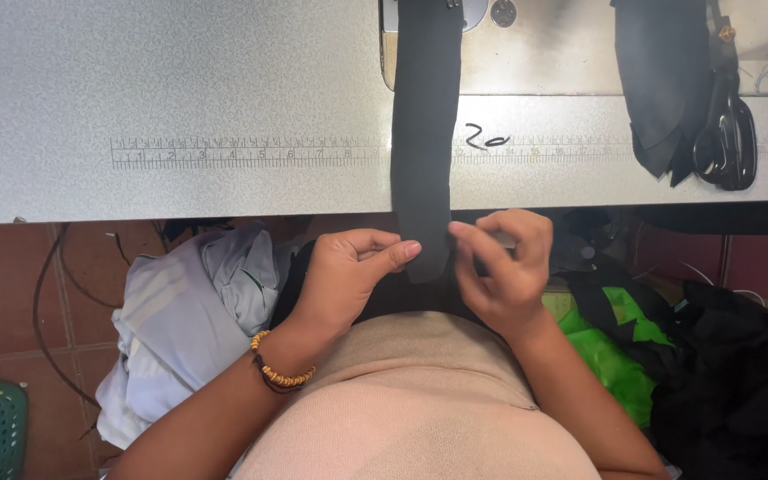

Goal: The person is using an industrial sewing machine to sew together or hem black fabric strips.

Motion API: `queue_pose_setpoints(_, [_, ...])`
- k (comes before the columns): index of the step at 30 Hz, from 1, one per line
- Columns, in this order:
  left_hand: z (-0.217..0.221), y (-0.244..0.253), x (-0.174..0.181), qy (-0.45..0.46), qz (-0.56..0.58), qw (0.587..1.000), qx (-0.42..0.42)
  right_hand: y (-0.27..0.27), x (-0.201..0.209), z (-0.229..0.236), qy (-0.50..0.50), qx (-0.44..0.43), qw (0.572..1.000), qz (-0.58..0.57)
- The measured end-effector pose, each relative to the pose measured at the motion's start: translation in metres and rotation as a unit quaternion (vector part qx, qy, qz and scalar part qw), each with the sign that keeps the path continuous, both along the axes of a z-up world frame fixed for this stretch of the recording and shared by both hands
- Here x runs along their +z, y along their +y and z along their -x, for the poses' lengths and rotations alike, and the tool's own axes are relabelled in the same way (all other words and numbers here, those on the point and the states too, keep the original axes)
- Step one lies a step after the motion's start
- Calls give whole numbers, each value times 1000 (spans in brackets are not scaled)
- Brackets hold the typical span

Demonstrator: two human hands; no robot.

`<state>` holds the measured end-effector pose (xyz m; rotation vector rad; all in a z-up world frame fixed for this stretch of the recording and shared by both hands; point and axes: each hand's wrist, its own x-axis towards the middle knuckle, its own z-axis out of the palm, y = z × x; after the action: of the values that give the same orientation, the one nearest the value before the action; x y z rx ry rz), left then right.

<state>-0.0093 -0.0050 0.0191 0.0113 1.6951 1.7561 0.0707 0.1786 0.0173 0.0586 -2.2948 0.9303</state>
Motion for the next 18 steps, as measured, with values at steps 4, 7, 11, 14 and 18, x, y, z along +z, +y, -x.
queue_pose_setpoints(4, [6, -3, 10, 9, 12, 999, -33, 2, 3, 10, 99, 18, 980, -173])
queue_pose_setpoints(7, [45, -9, 74, 94, 64, 980, -163, 0, 18, 13, 76, 66, 984, -148])
queue_pose_setpoints(11, [117, 2, 96, 493, 63, 827, -263, -3, 26, 18, 29, 146, 979, -137])
queue_pose_setpoints(14, [170, 36, 51, 703, 60, 680, -198, -5, 33, 19, 11, 148, 978, -147])
queue_pose_setpoints(18, [188, 59, 27, 752, 100, 602, -249, -4, 41, 23, -8, 155, 974, -164])
